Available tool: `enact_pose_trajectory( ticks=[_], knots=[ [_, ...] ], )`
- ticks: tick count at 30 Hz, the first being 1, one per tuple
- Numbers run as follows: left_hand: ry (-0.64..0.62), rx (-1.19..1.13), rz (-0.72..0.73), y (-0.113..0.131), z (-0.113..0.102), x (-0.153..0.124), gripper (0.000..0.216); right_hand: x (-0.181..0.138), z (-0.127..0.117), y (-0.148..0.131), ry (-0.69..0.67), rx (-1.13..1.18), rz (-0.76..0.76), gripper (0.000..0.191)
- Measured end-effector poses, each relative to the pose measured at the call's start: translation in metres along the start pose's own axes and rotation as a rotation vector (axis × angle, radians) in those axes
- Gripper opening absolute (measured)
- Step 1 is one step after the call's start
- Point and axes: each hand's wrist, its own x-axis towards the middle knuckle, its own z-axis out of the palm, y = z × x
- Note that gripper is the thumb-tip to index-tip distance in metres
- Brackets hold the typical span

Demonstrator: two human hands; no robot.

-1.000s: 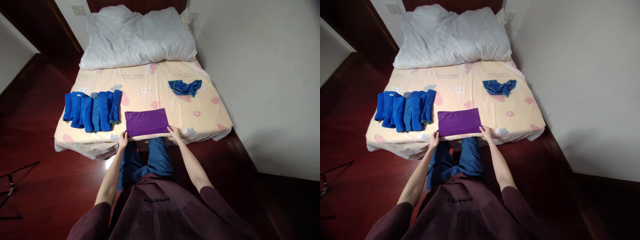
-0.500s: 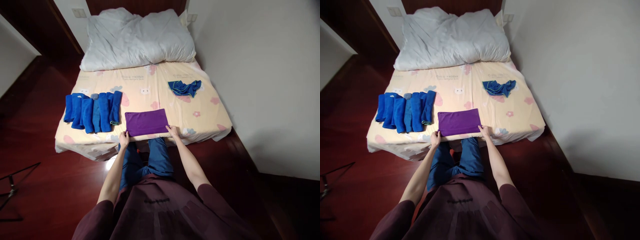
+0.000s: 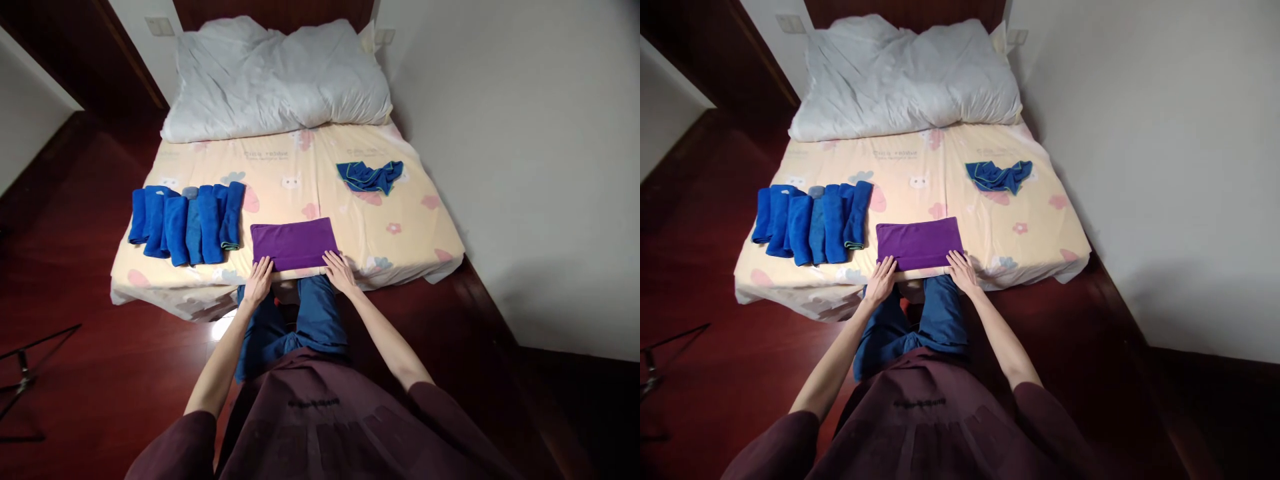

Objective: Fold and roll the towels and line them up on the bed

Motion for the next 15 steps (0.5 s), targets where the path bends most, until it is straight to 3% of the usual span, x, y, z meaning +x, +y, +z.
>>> enact_pose_trajectory(
  ticks=[9,15],
  knots=[
    [-0.093,0.031,-0.074,-0.008,0.012,0.012,0.069,0.017,0.009,0.006,-0.138,-0.119,0.038,0.061],
    [-0.124,0.041,-0.129,-0.012,0.014,0.035,0.065,0.04,0.017,0.007,-0.177,-0.137,0.142,0.06]
  ],
)
